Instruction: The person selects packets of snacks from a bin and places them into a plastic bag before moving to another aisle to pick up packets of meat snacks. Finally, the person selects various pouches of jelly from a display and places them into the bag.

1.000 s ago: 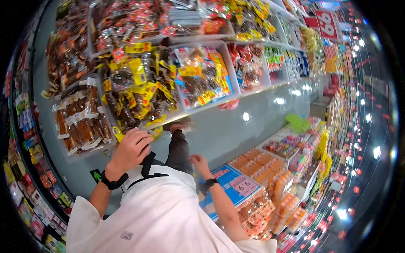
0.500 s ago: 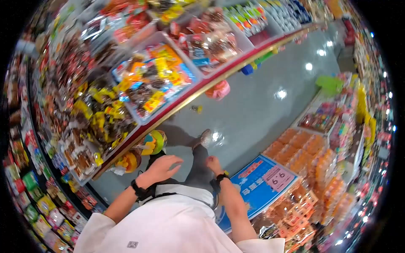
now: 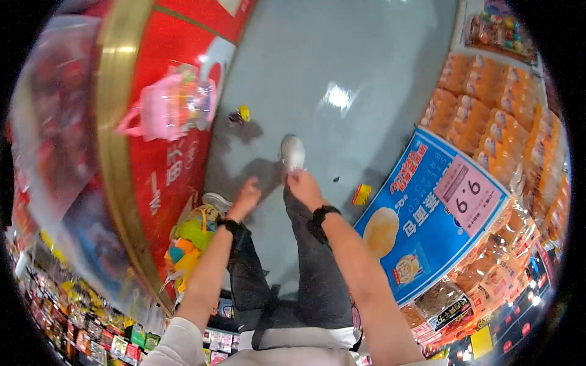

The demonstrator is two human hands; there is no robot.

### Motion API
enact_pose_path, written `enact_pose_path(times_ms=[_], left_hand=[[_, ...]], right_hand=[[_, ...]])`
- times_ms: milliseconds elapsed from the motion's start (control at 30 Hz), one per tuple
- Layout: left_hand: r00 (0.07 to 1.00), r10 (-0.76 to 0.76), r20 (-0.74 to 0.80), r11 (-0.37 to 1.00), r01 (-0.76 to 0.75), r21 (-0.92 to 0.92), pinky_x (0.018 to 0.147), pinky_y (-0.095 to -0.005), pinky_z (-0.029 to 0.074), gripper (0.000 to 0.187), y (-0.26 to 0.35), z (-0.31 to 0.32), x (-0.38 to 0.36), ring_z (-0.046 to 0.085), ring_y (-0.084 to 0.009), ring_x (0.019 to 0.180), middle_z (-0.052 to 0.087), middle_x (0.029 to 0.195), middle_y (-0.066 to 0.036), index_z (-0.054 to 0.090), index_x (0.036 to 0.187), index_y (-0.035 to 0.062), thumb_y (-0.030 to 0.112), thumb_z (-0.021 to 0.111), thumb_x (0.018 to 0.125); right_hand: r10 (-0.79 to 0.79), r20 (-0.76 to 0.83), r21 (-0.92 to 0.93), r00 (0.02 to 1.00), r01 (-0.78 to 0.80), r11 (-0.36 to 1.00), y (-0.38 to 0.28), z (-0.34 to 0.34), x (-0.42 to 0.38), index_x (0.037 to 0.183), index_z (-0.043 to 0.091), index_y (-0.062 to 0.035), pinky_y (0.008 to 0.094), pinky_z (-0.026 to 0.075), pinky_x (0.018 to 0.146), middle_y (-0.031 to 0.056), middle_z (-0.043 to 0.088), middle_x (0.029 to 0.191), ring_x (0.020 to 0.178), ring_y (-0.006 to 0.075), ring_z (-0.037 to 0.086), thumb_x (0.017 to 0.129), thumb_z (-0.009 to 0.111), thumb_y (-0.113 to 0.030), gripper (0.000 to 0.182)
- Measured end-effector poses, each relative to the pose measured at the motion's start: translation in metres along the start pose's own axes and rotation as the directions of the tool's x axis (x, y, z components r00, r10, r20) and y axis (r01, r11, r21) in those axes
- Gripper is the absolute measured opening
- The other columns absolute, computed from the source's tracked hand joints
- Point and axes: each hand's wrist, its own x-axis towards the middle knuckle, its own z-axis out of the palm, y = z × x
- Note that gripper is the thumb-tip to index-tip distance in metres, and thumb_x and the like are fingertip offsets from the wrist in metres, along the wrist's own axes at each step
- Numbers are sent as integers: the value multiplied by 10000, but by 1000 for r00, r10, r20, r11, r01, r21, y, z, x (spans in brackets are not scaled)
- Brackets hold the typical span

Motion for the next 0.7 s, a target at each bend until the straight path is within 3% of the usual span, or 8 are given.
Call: enact_pose_path(times_ms=[133, 200, 300, 333, 367, 400, 467, 700], left_hand=[[978, -210, 6, 849, 185, -495, 874, -387, 509, 371, 22, -34, 105, 659, -317, 959, 699, 987, -151, 599, 1250, 108, 168, 593, 884], [973, -148, -178, 957, 95, -275, 798, -376, 513, 390, 1, -34, 160, 657, -287, 838, 693, 866, -142, 600, 1253, 95, 134, 611, 864], [982, -89, -168, 996, 82, -43, 827, -420, 516, 442, 18, -44, 191, 659, -334, 893, 678, 952, -176, 562, 1304, 103, 160, 603, 867], [975, 68, -211, 973, -19, 228, 847, -447, 512, 458, 8, -41, 205, 654, -360, 926, 664, 1004, -187, 541, 1328, 109, 149, 581, 874], [953, 227, -201, 869, -105, 484, 866, -474, 509, 474, -2, -37, 216, 649, -387, 959, 650, 1057, -199, 519, 1353, 116, 139, 560, 881], [959, 209, -192, 870, -93, 484, 866, -474, 509, 474, -3, -39, 226, 649, -387, 959, 650, 1057, -199, 519, 1353, 116, 139, 560, 881], [978, 208, -8, 589, -118, 799, 889, -514, 493, 524, 8, -44, 249, 632, -420, 1020, 617, 1131, -214, 470, 1409, 140, 110, 521, 888], [999, 38, -17, 394, 1, 919, 828, -476, 516, 442, 6, -29, 297, 667, -364, 1010, 676, 1096, -205, 514, 1354, 145, 121, 500, 913]], right_hand=[[7, -33, -67, 999, -9, 998, 62, -43, 81, 970, 688, -29, 432, 523, 771, 195, 699, 874, 843, 344, 681, 889, 563, -215, 238], [10, -32, -154, 999, -14, 988, 96, -68, 121, 998, 691, -37, 427, 527, 764, 195, 701, 860, 829, 341, 683, 879, 570, -218, 248], [91, -97, -281, 991, -115, 953, 104, -112, 162, 999, 692, -37, 428, 527, 768, 199, 704, 862, 835, 349, 685, 867, 576, -218, 252], [78, -114, -303, 990, -110, 946, 121, -121, 181, 1000, 692, -37, 429, 528, 768, 199, 705, 865, 834, 353, 686, 865, 577, -218, 253], [71, -129, -326, 989, -109, 939, 140, -129, 198, 1000, 692, -36, 430, 529, 767, 200, 707, 869, 832, 358, 687, 864, 579, -219, 255], [107, -114, -321, 988, -139, 937, 151, -136, 213, 1002, 693, -34, 432, 530, 774, 203, 708, 885, 847, 361, 687, 862, 581, -219, 257], [165, -97, -318, 981, -188, 929, 164, -142, 237, 1004, 693, -33, 434, 530, 781, 205, 708, 900, 863, 364, 687, 861, 583, -219, 259], [8, 14, -339, 1000, -3, 941, 143, -81, 246, 984, 697, -27, 458, 521, 833, 228, 702, 958, 928, 413, 663, 864, 577, -220, 257]])
